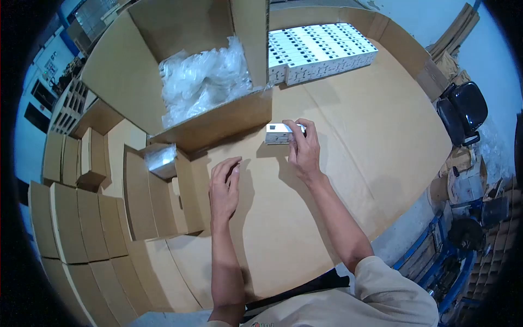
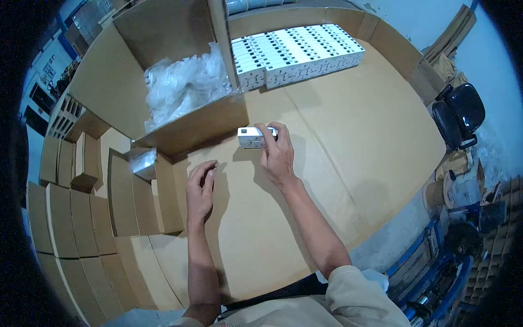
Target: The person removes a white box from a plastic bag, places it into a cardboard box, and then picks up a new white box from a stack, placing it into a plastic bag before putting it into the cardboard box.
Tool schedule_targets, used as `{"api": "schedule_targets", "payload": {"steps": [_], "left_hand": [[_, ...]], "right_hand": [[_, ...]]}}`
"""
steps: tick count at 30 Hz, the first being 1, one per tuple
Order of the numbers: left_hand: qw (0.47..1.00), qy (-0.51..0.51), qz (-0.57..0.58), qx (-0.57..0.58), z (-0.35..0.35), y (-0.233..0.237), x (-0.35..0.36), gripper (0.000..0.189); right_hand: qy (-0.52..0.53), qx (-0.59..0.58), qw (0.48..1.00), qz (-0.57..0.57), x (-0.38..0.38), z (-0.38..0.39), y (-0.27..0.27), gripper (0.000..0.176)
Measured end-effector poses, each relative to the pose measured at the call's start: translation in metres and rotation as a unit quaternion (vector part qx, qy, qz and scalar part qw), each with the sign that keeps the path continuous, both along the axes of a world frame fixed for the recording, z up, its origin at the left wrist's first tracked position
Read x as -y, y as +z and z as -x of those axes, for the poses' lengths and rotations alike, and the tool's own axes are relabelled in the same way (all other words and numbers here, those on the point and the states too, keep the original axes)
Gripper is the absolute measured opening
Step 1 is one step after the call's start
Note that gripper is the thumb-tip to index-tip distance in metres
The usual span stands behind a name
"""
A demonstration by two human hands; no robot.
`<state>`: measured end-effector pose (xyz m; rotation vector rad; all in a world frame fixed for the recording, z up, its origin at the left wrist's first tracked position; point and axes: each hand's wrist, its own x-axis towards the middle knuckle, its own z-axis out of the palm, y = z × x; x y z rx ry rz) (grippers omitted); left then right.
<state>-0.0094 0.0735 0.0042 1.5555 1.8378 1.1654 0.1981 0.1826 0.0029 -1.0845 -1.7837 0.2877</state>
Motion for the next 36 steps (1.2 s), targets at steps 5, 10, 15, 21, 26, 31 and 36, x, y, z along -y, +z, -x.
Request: {"api": "schedule_targets", "payload": {"steps": [5,10,15,21,26,31,36], "left_hand": [[0.975,0.008,0.031,0.219,0.002,-0.005,0.000,0.031],[0.941,0.000,0.057,0.333,0.005,0.006,0.001,0.038],[0.916,0.035,0.020,0.399,0.011,0.000,-0.002,0.032],[0.930,0.050,-0.036,0.364,0.014,-0.015,-0.006,0.028],[0.934,0.041,-0.041,0.352,0.015,0.000,-0.003,0.042],[0.963,0.043,-0.041,0.263,0.021,-0.013,-0.004,0.039],[0.968,0.016,-0.030,0.250,0.025,-0.018,-0.001,0.042]], "right_hand": [[0.023,-0.001,0.999,0.025,0.030,0.023,0.002,0.040],[0.094,0.023,0.995,0.023,0.043,0.042,0.006,0.041],[0.183,0.002,0.981,0.061,0.044,0.041,0.005,0.041],[0.223,-0.120,0.950,0.184,0.041,0.046,-0.004,0.028],[0.208,-0.111,0.932,0.275,0.034,0.044,-0.018,0.039],[0.206,-0.073,0.944,0.247,0.030,0.043,-0.019,0.043],[0.203,-0.053,0.944,0.256,0.030,0.041,-0.018,0.044]]}}
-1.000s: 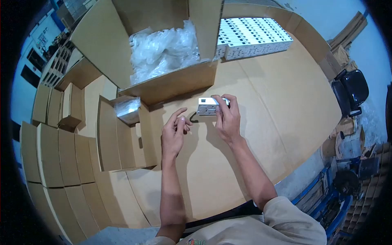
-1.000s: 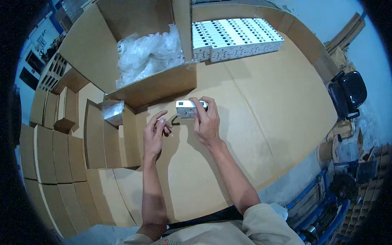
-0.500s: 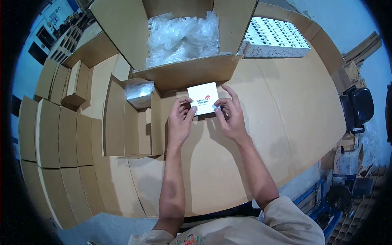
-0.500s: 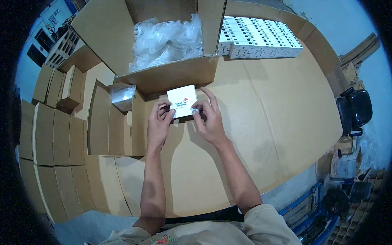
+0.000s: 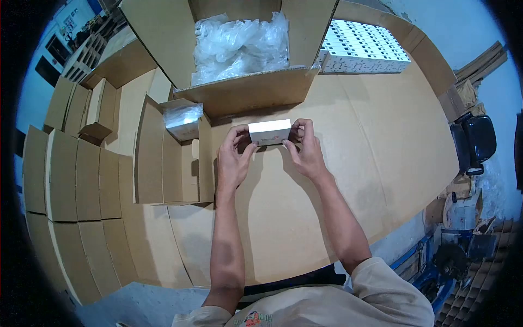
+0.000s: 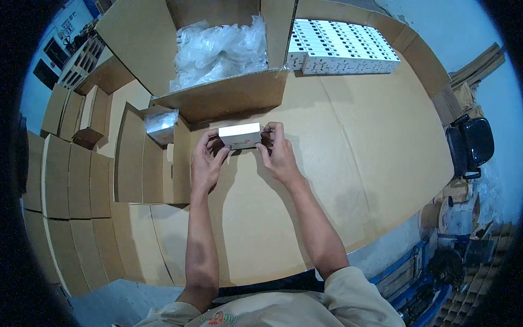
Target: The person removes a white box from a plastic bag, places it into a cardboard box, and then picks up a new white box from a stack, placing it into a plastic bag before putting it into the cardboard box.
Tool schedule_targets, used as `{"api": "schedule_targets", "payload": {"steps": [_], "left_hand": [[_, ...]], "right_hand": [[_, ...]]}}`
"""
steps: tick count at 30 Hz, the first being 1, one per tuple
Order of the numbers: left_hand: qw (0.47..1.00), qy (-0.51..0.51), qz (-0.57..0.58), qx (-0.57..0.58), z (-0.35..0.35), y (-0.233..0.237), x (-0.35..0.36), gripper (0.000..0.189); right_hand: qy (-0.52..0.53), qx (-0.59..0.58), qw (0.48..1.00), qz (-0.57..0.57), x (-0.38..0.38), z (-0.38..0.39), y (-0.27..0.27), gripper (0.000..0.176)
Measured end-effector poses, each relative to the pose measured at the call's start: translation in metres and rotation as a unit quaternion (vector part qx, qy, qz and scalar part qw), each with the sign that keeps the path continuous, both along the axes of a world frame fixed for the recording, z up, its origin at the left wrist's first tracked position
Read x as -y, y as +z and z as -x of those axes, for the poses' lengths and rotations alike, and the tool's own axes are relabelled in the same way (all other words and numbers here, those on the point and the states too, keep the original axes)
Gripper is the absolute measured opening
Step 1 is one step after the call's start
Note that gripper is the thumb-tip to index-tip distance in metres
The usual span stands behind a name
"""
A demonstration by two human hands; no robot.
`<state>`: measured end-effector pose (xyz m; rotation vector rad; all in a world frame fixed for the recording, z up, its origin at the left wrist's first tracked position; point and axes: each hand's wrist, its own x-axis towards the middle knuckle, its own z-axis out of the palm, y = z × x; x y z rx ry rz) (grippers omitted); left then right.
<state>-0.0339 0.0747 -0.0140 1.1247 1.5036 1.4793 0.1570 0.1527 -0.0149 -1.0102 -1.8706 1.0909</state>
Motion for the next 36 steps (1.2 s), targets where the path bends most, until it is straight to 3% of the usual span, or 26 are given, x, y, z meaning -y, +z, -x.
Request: {"api": "schedule_targets", "payload": {"steps": [8,14,20,26,29,33,36], "left_hand": [[0.998,0.003,0.004,-0.065,0.002,-0.001,0.002,0.041],[0.999,0.005,0.012,-0.045,0.002,-0.001,0.002,0.038],[0.997,-0.014,0.048,-0.055,0.001,0.008,0.003,0.056],[0.998,-0.003,-0.008,-0.055,-0.004,0.015,0.004,0.074],[0.996,0.032,-0.078,-0.043,-0.007,0.018,0.005,0.067],[0.984,0.109,-0.126,-0.068,-0.005,0.038,0.007,0.043],[0.967,0.149,-0.144,-0.146,-0.013,0.094,-0.009,0.018]], "right_hand": [[0.012,-0.002,1.000,-0.002,-0.002,0.000,-0.005,0.045],[0.018,-0.001,1.000,0.014,-0.002,0.000,-0.002,0.047],[0.027,-0.012,0.999,0.033,-0.002,-0.001,0.001,0.054],[0.052,-0.039,0.998,0.022,-0.004,-0.005,0.003,0.067],[0.056,-0.047,0.997,0.012,-0.002,-0.006,0.009,0.071],[0.049,-0.067,0.996,0.038,-0.006,-0.008,0.003,0.076],[0.048,-0.088,0.994,0.047,-0.007,-0.009,-0.002,0.078]]}}
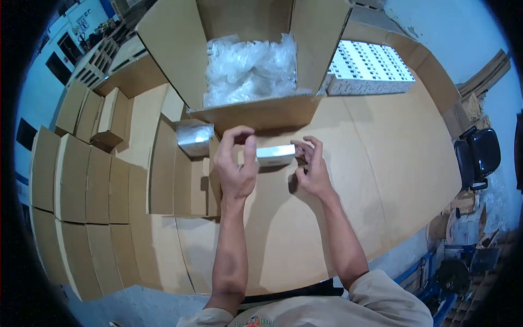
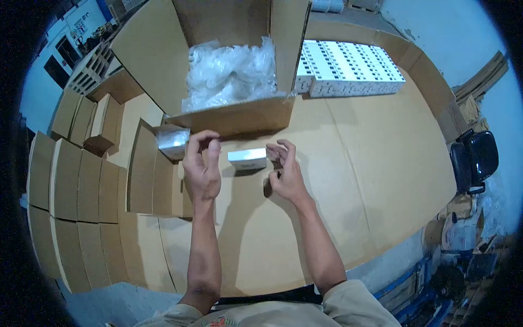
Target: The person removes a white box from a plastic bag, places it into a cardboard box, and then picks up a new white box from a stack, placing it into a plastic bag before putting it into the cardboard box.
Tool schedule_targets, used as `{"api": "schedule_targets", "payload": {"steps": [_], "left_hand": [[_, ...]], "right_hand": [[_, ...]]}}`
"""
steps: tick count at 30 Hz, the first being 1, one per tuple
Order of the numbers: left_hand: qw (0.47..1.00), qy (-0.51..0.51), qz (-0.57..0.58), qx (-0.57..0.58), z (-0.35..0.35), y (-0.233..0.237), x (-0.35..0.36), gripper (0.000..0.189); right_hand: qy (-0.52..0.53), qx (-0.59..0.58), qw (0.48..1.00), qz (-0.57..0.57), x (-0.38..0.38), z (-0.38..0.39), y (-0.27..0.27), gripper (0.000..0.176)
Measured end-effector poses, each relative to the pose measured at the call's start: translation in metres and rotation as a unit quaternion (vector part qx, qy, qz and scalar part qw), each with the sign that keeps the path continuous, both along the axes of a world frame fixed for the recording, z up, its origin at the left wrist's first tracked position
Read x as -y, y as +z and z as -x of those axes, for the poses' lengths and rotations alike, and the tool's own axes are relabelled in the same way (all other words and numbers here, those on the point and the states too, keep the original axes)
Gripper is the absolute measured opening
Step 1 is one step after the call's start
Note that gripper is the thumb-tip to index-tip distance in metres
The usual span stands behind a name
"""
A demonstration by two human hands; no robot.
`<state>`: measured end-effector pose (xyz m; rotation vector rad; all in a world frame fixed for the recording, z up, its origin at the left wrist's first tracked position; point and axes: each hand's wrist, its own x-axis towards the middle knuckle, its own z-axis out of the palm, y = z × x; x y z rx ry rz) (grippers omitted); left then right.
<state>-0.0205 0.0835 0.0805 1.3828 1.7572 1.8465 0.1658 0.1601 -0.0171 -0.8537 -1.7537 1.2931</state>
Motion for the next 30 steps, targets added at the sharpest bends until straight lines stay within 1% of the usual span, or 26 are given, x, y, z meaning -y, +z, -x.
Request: {"api": "schedule_targets", "payload": {"steps": [3,4,5,6,7,9,12,13,14,17,19,20,21,23,24,27,28,30], "left_hand": [[0.994,-0.012,-0.025,-0.108,0.016,0.046,-0.051,0.018],[0.993,-0.024,-0.007,-0.115,0.023,0.056,-0.073,0.019],[0.992,-0.037,0.010,-0.120,0.032,0.066,-0.097,0.020],[0.985,-0.049,0.061,-0.153,0.043,0.069,-0.122,0.020],[0.975,-0.060,0.110,-0.186,0.055,0.067,-0.151,0.020],[0.942,-0.120,0.160,-0.269,0.074,0.056,-0.214,0.019],[0.897,-0.201,0.199,-0.339,0.088,0.026,-0.299,0.028],[0.890,-0.164,0.117,-0.408,0.092,0.004,-0.319,0.031],[0.872,-0.124,0.034,-0.473,0.097,-0.022,-0.339,0.035],[0.844,-0.123,0.161,-0.497,0.098,-0.047,-0.363,0.041],[0.864,-0.196,0.260,-0.384,0.105,-0.032,-0.357,0.038],[0.878,-0.210,0.259,-0.343,0.105,-0.021,-0.352,0.034],[0.884,-0.208,0.257,-0.329,0.105,-0.014,-0.346,0.035],[0.896,-0.207,0.254,-0.299,0.108,-0.013,-0.335,0.036],[0.905,-0.167,0.168,-0.354,0.111,-0.018,-0.332,0.046],[0.920,-0.205,0.092,-0.321,0.104,-0.023,-0.329,0.053],[0.888,-0.228,0.168,-0.362,0.101,-0.021,-0.326,0.053],[0.876,-0.226,0.217,-0.367,0.092,-0.017,-0.329,0.043]], "right_hand": [[-0.016,0.045,0.999,-0.011,0.000,-0.001,-0.001,0.078],[-0.016,0.028,0.999,-0.032,0.000,-0.001,-0.002,0.078],[-0.018,0.028,0.999,-0.021,0.001,-0.001,-0.002,0.077],[-0.019,0.028,0.999,-0.011,0.002,-0.001,0.000,0.077],[-0.020,0.028,0.999,-0.002,0.001,-0.001,0.002,0.076],[-0.013,0.011,1.000,0.007,0.002,-0.001,0.001,0.074],[-0.018,0.020,1.000,0.010,0.001,0.000,0.003,0.073],[-0.016,0.019,1.000,0.014,0.002,-0.001,0.005,0.073],[-0.015,0.018,1.000,0.017,0.002,-0.001,0.006,0.074],[-0.011,0.015,1.000,0.019,-0.001,-0.001,0.008,0.074],[-0.009,0.011,1.000,0.026,0.001,-0.001,0.008,0.074],[-0.008,0.014,1.000,0.027,0.001,0.000,0.008,0.074],[-0.007,0.017,0.999,0.026,0.000,0.000,0.009,0.073],[-0.008,0.022,0.999,0.026,0.001,0.000,0.007,0.073],[-0.008,0.024,0.999,0.023,0.001,0.000,0.006,0.073],[-0.007,0.024,1.000,0.015,0.001,0.000,0.007,0.073],[-0.007,0.023,1.000,0.013,0.002,0.000,0.008,0.073],[-0.010,0.040,0.999,0.009,0.002,0.000,0.011,0.072]]}}
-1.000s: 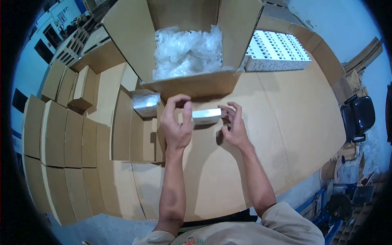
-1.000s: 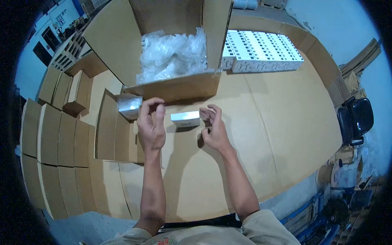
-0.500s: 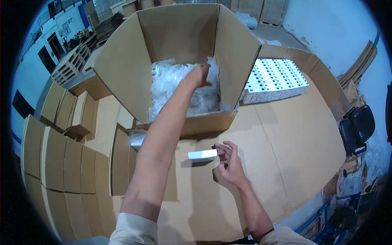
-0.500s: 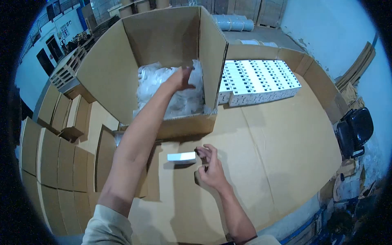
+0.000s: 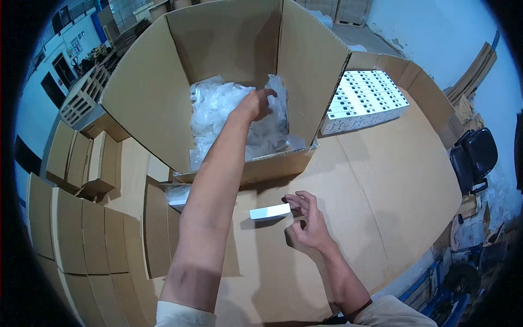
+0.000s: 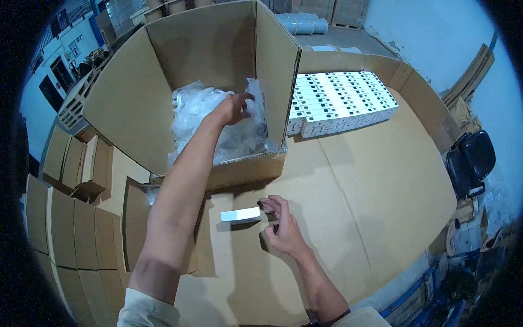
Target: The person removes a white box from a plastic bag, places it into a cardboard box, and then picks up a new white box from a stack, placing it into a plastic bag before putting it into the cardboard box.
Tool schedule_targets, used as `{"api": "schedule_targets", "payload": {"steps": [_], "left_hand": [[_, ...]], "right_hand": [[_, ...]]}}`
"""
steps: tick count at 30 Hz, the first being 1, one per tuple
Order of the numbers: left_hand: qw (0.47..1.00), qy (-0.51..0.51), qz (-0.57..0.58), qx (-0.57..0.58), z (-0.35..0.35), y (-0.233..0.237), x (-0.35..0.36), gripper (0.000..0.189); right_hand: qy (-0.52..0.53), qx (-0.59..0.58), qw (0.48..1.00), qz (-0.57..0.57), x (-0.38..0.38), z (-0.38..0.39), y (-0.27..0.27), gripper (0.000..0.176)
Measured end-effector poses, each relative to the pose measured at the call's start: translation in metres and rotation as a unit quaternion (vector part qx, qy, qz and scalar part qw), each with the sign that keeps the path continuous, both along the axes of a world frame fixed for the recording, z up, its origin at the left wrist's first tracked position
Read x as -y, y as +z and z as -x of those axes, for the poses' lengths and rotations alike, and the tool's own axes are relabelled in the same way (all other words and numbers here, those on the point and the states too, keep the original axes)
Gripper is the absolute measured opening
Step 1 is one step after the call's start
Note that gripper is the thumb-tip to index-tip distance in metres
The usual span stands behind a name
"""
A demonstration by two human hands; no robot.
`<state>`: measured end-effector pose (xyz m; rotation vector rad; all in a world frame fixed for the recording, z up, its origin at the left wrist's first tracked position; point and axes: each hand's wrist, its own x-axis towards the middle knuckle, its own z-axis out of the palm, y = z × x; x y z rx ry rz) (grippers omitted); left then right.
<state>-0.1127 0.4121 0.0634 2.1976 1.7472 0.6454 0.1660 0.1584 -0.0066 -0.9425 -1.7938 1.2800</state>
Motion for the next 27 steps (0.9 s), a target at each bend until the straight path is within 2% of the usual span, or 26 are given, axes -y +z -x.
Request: {"api": "schedule_targets", "payload": {"steps": [4,7,10,14,16,19,22,25,26,27], "left_hand": [[0.999,0.039,0.034,0.005,0.002,0.007,-0.002,0.032],[0.994,0.034,-0.101,-0.025,0.010,0.005,-0.002,0.022],[0.976,0.005,-0.215,-0.019,0.013,0.003,-0.005,0.031],[0.994,0.009,-0.098,0.047,-0.006,0.013,0.008,0.053],[0.999,0.027,-0.016,0.042,-0.012,0.009,0.011,0.063],[0.998,-0.040,0.015,-0.037,0.009,-0.009,-0.009,0.063],[0.999,-0.018,-0.005,-0.029,0.019,-0.001,-0.004,0.052],[0.996,0.074,-0.025,0.031,0.013,0.018,0.008,0.037],[0.997,0.052,-0.050,-0.016,0.017,0.019,0.005,0.031],[0.995,0.077,-0.056,0.007,0.014,0.023,0.007,0.030]], "right_hand": [[0.001,0.007,1.000,0.002,0.000,0.000,0.004,0.072],[-0.001,0.010,1.000,0.000,0.000,0.000,0.002,0.072],[0.000,0.009,1.000,-0.007,0.000,0.000,0.002,0.072],[0.002,0.008,1.000,-0.001,-0.001,0.000,0.003,0.072],[0.000,0.019,1.000,0.003,0.000,0.000,0.004,0.072],[0.001,0.019,1.000,0.006,0.000,0.000,0.005,0.072],[0.001,0.000,1.000,0.005,0.000,0.001,0.004,0.072],[0.000,0.008,1.000,0.007,-0.001,0.000,0.001,0.072],[0.001,0.007,1.000,0.007,-0.001,0.000,0.002,0.072],[0.001,0.007,1.000,0.006,0.000,0.000,0.003,0.072]]}}
